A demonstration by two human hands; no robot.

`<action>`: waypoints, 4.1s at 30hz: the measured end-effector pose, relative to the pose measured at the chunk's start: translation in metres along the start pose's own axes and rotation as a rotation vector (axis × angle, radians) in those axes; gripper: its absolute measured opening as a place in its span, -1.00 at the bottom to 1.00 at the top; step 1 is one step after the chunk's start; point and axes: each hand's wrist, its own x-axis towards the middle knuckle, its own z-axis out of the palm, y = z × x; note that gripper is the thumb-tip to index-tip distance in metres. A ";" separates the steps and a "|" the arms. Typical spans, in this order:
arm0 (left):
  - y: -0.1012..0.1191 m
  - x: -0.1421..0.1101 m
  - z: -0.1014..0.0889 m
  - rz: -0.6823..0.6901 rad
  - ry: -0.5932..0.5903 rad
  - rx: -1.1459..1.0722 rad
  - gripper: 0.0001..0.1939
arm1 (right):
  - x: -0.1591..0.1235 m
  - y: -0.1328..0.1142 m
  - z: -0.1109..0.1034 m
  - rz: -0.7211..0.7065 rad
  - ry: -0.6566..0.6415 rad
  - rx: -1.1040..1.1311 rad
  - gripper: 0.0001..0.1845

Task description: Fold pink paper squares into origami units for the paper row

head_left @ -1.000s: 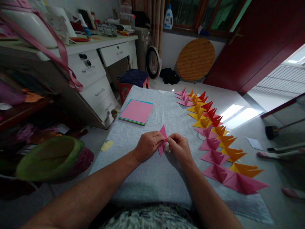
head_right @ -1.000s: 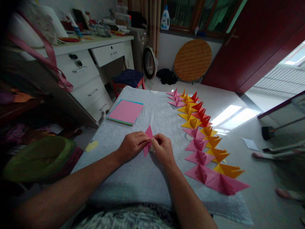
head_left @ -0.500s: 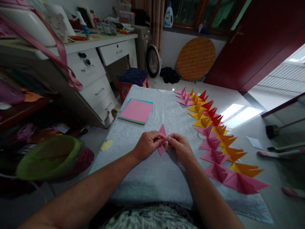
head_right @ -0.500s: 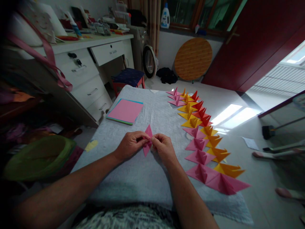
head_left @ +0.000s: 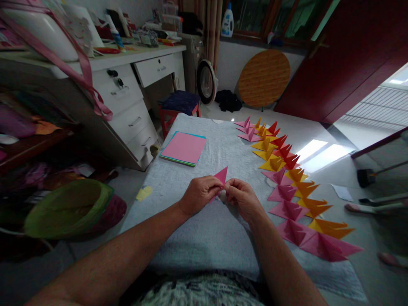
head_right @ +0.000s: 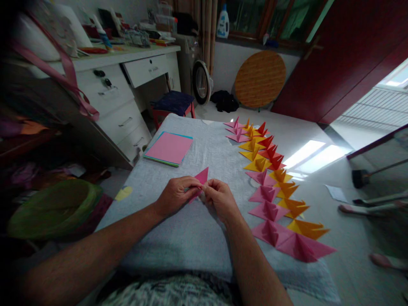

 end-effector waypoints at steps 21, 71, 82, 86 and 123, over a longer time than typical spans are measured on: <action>0.001 0.002 0.001 -0.075 0.003 -0.071 -0.89 | 0.001 0.001 -0.003 -0.001 -0.058 0.035 -0.59; -0.004 0.002 -0.005 -0.140 -0.085 -0.180 -0.89 | 0.006 0.007 0.000 -0.233 0.048 -0.310 -0.80; -0.006 0.002 -0.004 -0.156 -0.069 -0.179 -0.90 | 0.005 0.008 -0.001 -0.221 0.038 -0.316 -0.81; -0.007 0.003 -0.004 -0.185 -0.054 -0.175 -0.90 | 0.003 0.007 0.001 -0.274 0.034 -0.327 -0.87; -0.006 0.002 -0.004 -0.167 -0.055 -0.187 -0.89 | 0.002 0.013 0.003 -0.874 0.123 -0.790 -0.85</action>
